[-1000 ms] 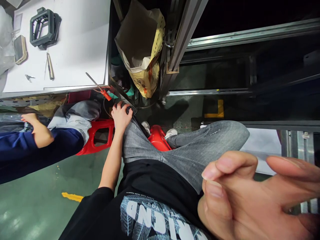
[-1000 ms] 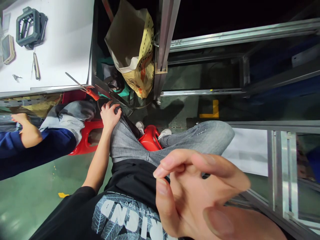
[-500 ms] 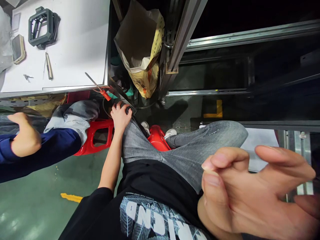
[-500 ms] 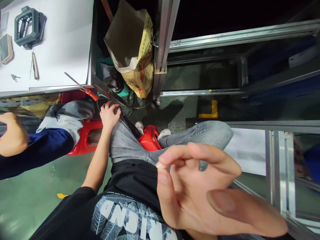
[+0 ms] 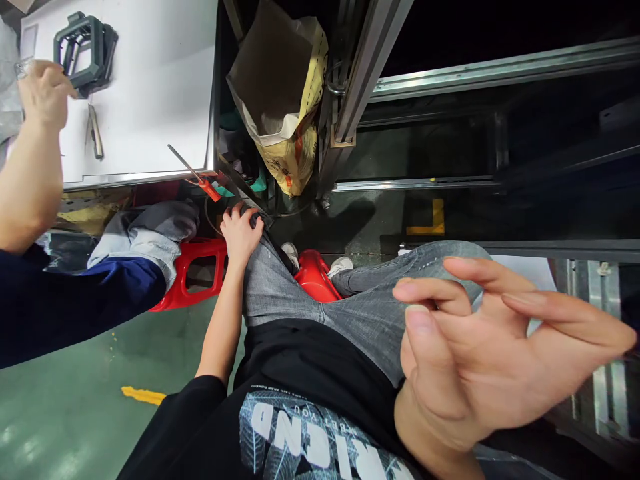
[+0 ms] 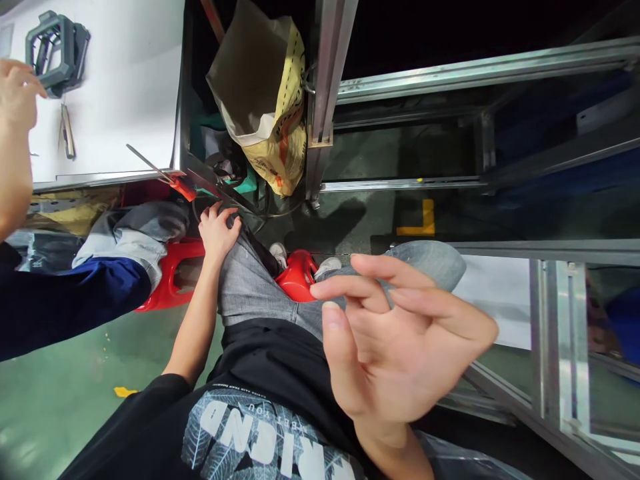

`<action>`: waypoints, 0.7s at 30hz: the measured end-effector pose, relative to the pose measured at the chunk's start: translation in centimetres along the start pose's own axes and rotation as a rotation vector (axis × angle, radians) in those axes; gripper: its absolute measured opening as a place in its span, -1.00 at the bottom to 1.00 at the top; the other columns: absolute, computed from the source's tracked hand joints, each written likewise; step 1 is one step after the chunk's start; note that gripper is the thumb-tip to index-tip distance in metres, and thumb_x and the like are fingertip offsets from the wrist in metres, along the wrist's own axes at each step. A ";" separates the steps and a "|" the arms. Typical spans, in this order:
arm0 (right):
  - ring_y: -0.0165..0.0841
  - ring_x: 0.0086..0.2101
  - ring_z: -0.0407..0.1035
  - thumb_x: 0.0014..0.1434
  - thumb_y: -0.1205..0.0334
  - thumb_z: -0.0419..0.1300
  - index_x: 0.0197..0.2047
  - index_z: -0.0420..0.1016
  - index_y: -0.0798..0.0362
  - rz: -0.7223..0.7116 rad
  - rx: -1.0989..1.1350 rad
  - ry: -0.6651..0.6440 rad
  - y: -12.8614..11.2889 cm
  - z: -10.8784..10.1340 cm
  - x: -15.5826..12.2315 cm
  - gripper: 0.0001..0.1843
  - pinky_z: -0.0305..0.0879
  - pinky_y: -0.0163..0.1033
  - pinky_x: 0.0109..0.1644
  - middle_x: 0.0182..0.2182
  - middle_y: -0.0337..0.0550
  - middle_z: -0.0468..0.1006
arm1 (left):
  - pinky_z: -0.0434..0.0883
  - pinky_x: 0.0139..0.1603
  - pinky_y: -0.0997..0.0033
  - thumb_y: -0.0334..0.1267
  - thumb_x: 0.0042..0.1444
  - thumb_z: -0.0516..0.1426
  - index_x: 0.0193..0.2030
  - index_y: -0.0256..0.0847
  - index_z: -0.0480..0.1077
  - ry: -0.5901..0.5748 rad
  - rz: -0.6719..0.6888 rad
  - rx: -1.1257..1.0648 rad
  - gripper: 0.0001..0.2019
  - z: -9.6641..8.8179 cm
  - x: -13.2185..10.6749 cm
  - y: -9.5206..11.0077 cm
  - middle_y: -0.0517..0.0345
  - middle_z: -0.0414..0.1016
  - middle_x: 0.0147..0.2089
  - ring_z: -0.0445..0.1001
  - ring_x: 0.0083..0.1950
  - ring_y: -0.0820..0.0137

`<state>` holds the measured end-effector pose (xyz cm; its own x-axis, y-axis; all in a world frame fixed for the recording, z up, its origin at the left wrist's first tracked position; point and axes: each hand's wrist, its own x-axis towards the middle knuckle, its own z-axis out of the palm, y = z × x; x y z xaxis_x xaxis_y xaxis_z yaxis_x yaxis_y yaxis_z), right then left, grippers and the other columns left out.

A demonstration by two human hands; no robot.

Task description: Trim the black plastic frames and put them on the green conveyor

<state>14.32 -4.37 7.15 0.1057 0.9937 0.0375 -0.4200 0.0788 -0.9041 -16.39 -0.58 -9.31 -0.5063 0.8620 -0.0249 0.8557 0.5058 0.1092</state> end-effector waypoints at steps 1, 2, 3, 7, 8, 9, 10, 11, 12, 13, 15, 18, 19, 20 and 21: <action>-0.32 0.03 0.58 0.00 0.70 0.37 0.13 0.42 -0.20 -0.088 -0.077 -0.044 0.1 0.2 0.3 -0.25 0.64 -0.24 -0.07 0.16 -0.23 0.46 | 0.36 0.38 -0.09 -0.06 0.38 0.14 0.22 0.06 0.60 -0.001 -0.003 0.002 -0.64 0.0 0.0 0.0 0.10 0.37 0.49 0.19 0.51 -0.07; -0.32 0.11 0.54 0.07 0.69 0.34 0.17 0.40 -0.19 -0.147 -0.145 -0.075 0.2 0.3 0.6 -0.27 0.63 -0.25 -0.07 0.15 -0.19 0.47 | 0.36 0.39 -0.09 -0.06 0.38 0.14 0.22 0.06 0.60 0.000 -0.005 0.002 -0.64 0.0 0.0 0.1 0.10 0.37 0.49 0.19 0.51 -0.06; -0.34 0.18 0.49 0.12 0.69 0.31 0.19 0.37 -0.19 -0.171 -0.187 -0.093 0.3 0.3 0.8 -0.28 0.62 -0.26 -0.06 0.15 -0.17 0.47 | 0.36 0.39 -0.09 -0.06 0.38 0.14 0.22 0.06 0.60 0.001 -0.008 0.000 -0.64 0.0 0.0 0.1 0.10 0.37 0.49 0.19 0.51 -0.06; -0.44 0.00 0.54 0.24 0.58 0.36 0.18 0.33 -0.12 -0.127 -0.226 -0.072 0.5 0.1 1.1 -0.42 0.59 -0.29 -0.06 0.08 -0.17 0.50 | 0.37 0.38 -0.09 -0.06 0.37 0.16 0.21 0.07 0.61 0.013 -0.003 -0.018 -0.65 0.2 0.0 0.0 0.12 0.39 0.47 0.21 0.49 -0.05; -0.46 -0.10 0.56 0.26 0.54 0.37 0.17 0.34 -0.10 -0.120 -0.242 -0.065 0.6 0.0 1.1 -0.46 0.58 -0.30 -0.11 0.05 -0.17 0.51 | 0.38 0.37 -0.09 -0.06 0.37 0.16 0.20 0.07 0.61 0.015 -0.001 -0.020 -0.66 0.2 0.0 -0.1 0.12 0.39 0.47 0.21 0.48 -0.05; -0.47 -0.15 0.56 0.29 0.50 0.37 0.16 0.34 -0.08 -0.113 -0.257 -0.058 0.7 0.0 1.2 -0.50 0.58 -0.30 -0.15 0.03 -0.16 0.51 | 0.38 0.36 -0.09 -0.07 0.37 0.16 0.20 0.07 0.61 0.014 0.000 -0.021 -0.66 0.1 0.0 -0.1 0.12 0.39 0.47 0.22 0.48 -0.05; -0.45 -0.13 0.56 0.32 0.47 0.36 0.16 0.34 -0.07 -0.104 -0.266 -0.051 0.8 -0.1 1.2 -0.55 0.57 -0.30 -0.17 0.03 -0.15 0.51 | 0.38 0.36 -0.09 -0.07 0.37 0.16 0.20 0.06 0.61 0.014 0.001 -0.021 -0.66 0.0 0.0 -0.1 0.11 0.39 0.47 0.22 0.48 -0.05; -0.42 -0.05 0.57 0.35 0.45 0.34 0.16 0.35 -0.07 -0.090 -0.269 -0.043 0.8 -0.1 1.3 -0.59 0.58 -0.29 -0.16 0.03 -0.13 0.51 | 0.38 0.36 -0.09 -0.07 0.37 0.17 0.20 0.06 0.61 0.017 0.003 -0.020 -0.66 -0.2 0.0 0.0 0.10 0.39 0.47 0.21 0.48 -0.06; -0.38 0.04 0.55 0.38 0.44 0.32 0.15 0.35 -0.07 -0.077 -0.266 -0.040 0.8 0.0 1.3 -0.61 0.60 -0.26 -0.12 0.03 -0.12 0.51 | 0.37 0.36 -0.10 -0.07 0.37 0.17 0.20 0.06 0.61 0.025 0.009 -0.021 -0.66 -0.5 -0.1 0.3 0.10 0.39 0.47 0.20 0.49 -0.06; -0.35 0.10 0.53 0.38 0.43 0.32 0.15 0.36 -0.07 -0.067 -0.263 -0.039 0.7 0.1 1.4 -0.62 0.62 -0.24 -0.07 0.04 -0.11 0.50 | 0.36 0.37 -0.10 -0.07 0.37 0.17 0.20 0.06 0.61 0.038 0.021 -0.025 -0.66 -0.8 -0.1 0.6 0.11 0.39 0.47 0.19 0.50 -0.06; -0.33 0.10 0.54 0.35 0.43 0.35 0.14 0.36 -0.07 -0.056 -0.261 -0.053 0.4 0.6 1.4 -0.59 0.65 -0.20 0.00 0.05 -0.12 0.50 | 0.34 0.39 -0.08 -0.07 0.38 0.16 0.21 0.06 0.60 0.071 0.062 -0.046 -0.66 -1.2 -0.2 1.4 0.12 0.40 0.47 0.18 0.52 -0.04; -0.42 -0.17 0.60 0.30 0.44 0.38 0.13 0.35 -0.08 -0.059 -0.283 -0.100 -0.1 1.6 1.1 -0.56 0.66 -0.21 -0.03 0.05 -0.19 0.51 | 0.27 0.47 -0.05 -0.06 0.42 0.11 0.23 0.02 0.58 0.046 0.134 -0.102 -0.65 -0.4 -0.5 2.7 0.10 0.41 0.47 0.13 0.56 0.02; -0.47 -0.26 0.58 0.29 0.44 0.39 0.12 0.35 -0.09 -0.064 -0.301 -0.116 -0.2 1.7 0.9 -0.55 0.65 -0.25 -0.08 0.03 -0.22 0.52 | 0.22 0.52 -0.04 -0.06 0.43 0.09 0.24 0.02 0.57 -0.013 0.147 -0.107 -0.63 0.3 -0.6 3.1 0.12 0.38 0.49 0.08 0.59 0.05; -0.51 -0.33 0.55 0.28 0.43 0.41 0.12 0.36 -0.09 -0.073 -0.334 -0.130 -0.2 1.7 0.6 -0.55 0.62 -0.28 -0.13 0.01 -0.24 0.53 | 0.17 0.56 -0.01 -0.05 0.44 0.06 0.26 0.03 0.56 -0.094 0.150 -0.102 -0.62 1.0 -0.6 3.3 0.16 0.33 0.53 0.01 0.63 0.10; -0.53 -0.37 0.52 0.28 0.40 0.42 0.11 0.38 -0.09 -0.086 -0.390 -0.132 -0.2 1.5 0.3 -0.57 0.59 -0.31 -0.18 -0.02 -0.26 0.53 | 0.12 0.59 0.02 -0.05 0.45 0.04 0.29 0.04 0.54 -0.187 0.152 -0.089 -0.60 1.7 -0.7 3.6 0.20 0.27 0.57 -0.06 0.67 0.14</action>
<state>13.10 -3.97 7.92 -0.0017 0.9885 0.1513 -0.0391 0.1511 -0.9877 -12.82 0.70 -10.60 -0.3369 0.9233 -0.1843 0.9036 0.3721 0.2123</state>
